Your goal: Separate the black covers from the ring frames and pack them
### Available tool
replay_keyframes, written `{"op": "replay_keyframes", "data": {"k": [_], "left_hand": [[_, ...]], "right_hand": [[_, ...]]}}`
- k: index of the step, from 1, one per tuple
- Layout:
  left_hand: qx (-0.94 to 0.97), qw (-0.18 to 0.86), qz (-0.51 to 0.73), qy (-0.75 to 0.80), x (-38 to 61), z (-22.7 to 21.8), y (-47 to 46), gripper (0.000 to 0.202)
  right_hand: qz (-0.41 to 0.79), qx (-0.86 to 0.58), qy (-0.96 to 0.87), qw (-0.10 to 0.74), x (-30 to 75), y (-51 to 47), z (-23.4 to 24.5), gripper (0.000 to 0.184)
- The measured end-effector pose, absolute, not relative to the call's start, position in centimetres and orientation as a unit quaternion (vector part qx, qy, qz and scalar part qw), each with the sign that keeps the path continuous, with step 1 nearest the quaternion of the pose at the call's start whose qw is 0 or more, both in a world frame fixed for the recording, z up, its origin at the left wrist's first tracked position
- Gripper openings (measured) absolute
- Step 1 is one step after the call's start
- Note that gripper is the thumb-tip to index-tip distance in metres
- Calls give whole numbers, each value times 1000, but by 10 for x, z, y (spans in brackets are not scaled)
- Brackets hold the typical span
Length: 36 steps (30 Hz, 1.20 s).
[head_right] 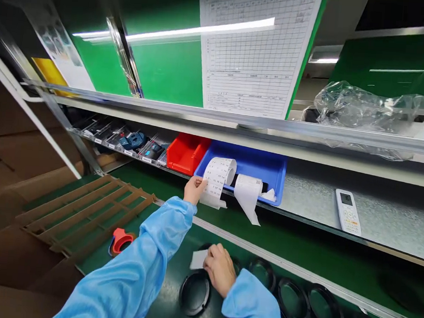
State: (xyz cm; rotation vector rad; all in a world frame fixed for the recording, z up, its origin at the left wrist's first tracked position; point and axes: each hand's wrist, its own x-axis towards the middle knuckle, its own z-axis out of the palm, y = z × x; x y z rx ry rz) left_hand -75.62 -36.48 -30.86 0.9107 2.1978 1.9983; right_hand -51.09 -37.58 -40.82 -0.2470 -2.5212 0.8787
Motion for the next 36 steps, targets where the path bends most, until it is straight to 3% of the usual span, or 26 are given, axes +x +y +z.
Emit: {"op": "replay_keyframes", "data": {"k": [3, 6, 9, 12, 15, 20, 25, 31, 36], "left_hand": [[333, -61, 609, 717, -743, -312, -391, 50], [398, -83, 566, 717, -723, -321, -416, 47], [442, -76, 540, 713, -702, -333, -431, 43], [457, -79, 536, 706, -686, -340, -438, 47], [464, -84, 545, 694, -674, -342, -442, 50], [460, -65, 557, 689, -668, -340, -437, 48], [433, -28, 568, 699, -674, -332, -418, 49], [443, -16, 582, 682, -671, -319, -390, 45], [463, -23, 572, 677, -666, -317, -378, 51]], "right_hand": [[389, -140, -869, 273, -492, -372, -392, 13], [579, -240, -693, 358, -498, -361, -359, 18], [747, -240, -516, 344, -517, -363, -336, 37], [798, -217, -471, 309, -533, -378, -336, 41], [738, -226, -546, 325, -540, -391, -346, 37], [442, -259, -780, 359, -527, -373, -342, 39], [220, -338, -764, 504, -511, -284, -290, 32], [194, -417, -818, 347, -518, -222, -250, 32], [260, -394, -783, 406, -527, -236, -263, 41]]}}
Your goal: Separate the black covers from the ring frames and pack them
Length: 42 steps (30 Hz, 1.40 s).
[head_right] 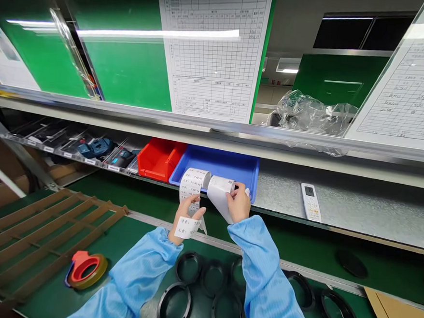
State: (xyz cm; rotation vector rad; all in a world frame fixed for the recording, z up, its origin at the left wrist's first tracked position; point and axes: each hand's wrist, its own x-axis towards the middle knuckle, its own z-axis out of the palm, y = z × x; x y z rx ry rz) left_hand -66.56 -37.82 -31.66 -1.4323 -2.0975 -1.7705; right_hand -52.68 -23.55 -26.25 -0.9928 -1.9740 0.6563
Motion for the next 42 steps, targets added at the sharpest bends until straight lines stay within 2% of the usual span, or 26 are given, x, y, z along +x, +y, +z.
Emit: {"op": "replay_keyframes", "data": {"k": [4, 7, 9, 12, 16, 18, 21, 23, 27, 34, 37, 39, 42], "left_hand": [[-457, 12, -583, -671, -668, -316, -371, 52], [-453, -71, -602, -654, -671, -318, -363, 60], [-451, -128, -613, -637, -671, -320, -357, 62], [-436, -175, -628, -621, -667, -317, -350, 58], [-410, -219, -645, -606, -661, -308, -350, 57], [-409, -237, -652, -593, -661, -305, -351, 54], [-398, -260, -674, -566, -664, -306, -350, 42], [-387, -274, -690, -547, -665, -308, -350, 41], [-378, -285, -710, -522, -662, -310, -353, 40], [-422, -336, -663, -519, -660, -325, -379, 37], [-453, -343, -626, -534, -661, -330, -385, 37], [-480, -328, -600, -550, -663, -328, -386, 35], [-493, -251, -593, -585, -672, -316, -380, 29]], "right_hand": [[304, -379, -759, 433, -524, -243, -273, 35], [278, -387, -765, 433, -521, -246, -281, 29], [253, -391, -771, 434, -522, -250, -285, 32], [241, -408, -768, 431, -527, -257, -290, 37], [298, -393, -764, 415, -531, -263, -302, 23], [347, -371, -754, 417, -526, -263, -307, 24], [361, -360, -732, 451, -514, -262, -310, 30], [332, -368, -724, 480, -505, -259, -307, 33], [323, -381, -714, 491, -495, -255, -303, 39], [513, -294, -635, 497, -509, -250, -296, 43], [553, -275, -598, 510, -522, -244, -290, 46], [554, -281, -590, 516, -528, -240, -287, 44], [550, -281, -599, 509, -528, -237, -287, 42]]}}
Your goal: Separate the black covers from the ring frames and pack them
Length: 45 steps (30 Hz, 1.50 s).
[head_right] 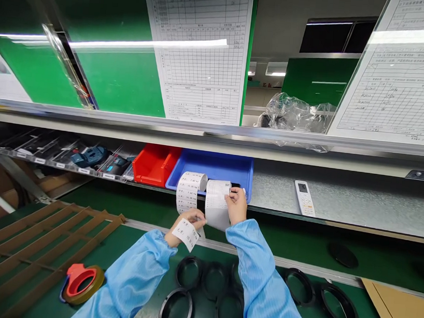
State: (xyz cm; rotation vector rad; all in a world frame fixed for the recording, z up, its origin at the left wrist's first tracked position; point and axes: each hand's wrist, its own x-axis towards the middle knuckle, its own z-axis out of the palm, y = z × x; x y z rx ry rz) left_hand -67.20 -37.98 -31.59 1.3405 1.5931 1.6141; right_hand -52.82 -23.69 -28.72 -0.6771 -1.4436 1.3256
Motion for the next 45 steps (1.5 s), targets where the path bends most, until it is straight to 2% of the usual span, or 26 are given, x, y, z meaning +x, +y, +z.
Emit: {"op": "replay_keyframes", "data": {"k": [2, 6, 12, 16, 22, 24, 27, 29, 31, 33, 36, 38, 41, 45], "left_hand": [[484, 185, 603, 606, -681, -305, -371, 28], [510, 120, 580, 624, -695, -284, -346, 44], [574, 34, 500, 647, -690, -272, -316, 31], [624, 27, 440, 645, -686, -270, -308, 28], [623, 40, 421, 658, -684, -275, -306, 32], [617, 45, 423, 662, -682, -278, -303, 34], [610, 56, 431, 662, -676, -280, -300, 34], [608, 64, 441, 658, -672, -278, -300, 31], [605, 67, 459, 648, -672, -273, -307, 27], [590, 60, 492, 637, -681, -266, -322, 29], [508, 22, 573, 643, -709, -263, -358, 42], [423, 3, 622, 659, -729, -270, -385, 49], [328, 30, 659, 676, -738, -297, -421, 57], [270, 105, 667, 686, -697, -347, -464, 63]], "right_hand": [[541, -278, -616, 501, -523, -239, -291, 41], [517, -266, -644, 497, -511, -250, -304, 40], [499, -276, -641, 513, -504, -257, -316, 34], [489, -290, -641, 516, -503, -256, -316, 32], [448, -295, -657, 529, -500, -260, -321, 23], [404, -295, -683, 533, -497, -261, -322, 19], [250, -296, -758, 524, -491, -267, -329, 18], [155, -276, -826, 467, -481, -280, -342, 22], [120, -226, -892, 373, -464, -301, -362, 25], [138, -172, -930, 293, -437, -326, -387, 26], [224, -166, -931, 235, -385, -357, -422, 23], [282, -201, -913, 217, -352, -368, -437, 18], [362, -249, -875, 202, -324, -372, -444, 12], [499, -279, -792, 215, -330, -368, -437, 23]]}}
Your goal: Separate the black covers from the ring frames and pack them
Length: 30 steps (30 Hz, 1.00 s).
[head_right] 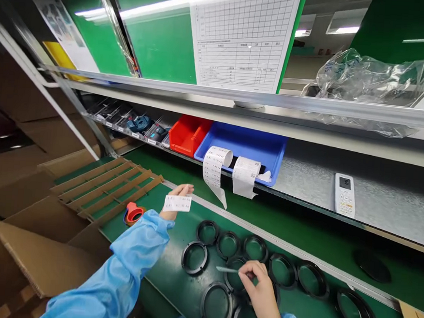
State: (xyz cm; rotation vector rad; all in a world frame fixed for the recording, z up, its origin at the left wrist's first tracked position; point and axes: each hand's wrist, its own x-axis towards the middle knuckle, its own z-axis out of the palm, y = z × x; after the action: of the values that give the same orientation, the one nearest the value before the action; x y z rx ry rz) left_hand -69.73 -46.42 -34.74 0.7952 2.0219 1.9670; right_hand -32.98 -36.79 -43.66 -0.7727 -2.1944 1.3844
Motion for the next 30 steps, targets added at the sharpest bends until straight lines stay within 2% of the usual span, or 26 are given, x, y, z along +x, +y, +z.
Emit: {"op": "replay_keyframes", "data": {"k": [3, 7, 13, 23, 30], "left_hand": [[226, 130, 666, 699, -648, -379, -504, 60], [148, 107, 661, 727, -592, -402, -571, 54], [37, 26, 629, 776, -525, -406, -684, 46], [-130, -161, 594, 777, -373, -398, -932, 40], [-334, -265, 609, 669, -209, -432, -1154, 59]], "right_hand": [[610, -281, -705, 228, -353, -365, -428, 31], [712, -261, -613, 221, -393, -368, -421, 37], [794, -204, -563, 102, -436, -422, -444, 40], [779, -116, -566, -244, -386, -628, -537, 40], [667, 62, -661, -338, -346, -879, -547, 53]]}}
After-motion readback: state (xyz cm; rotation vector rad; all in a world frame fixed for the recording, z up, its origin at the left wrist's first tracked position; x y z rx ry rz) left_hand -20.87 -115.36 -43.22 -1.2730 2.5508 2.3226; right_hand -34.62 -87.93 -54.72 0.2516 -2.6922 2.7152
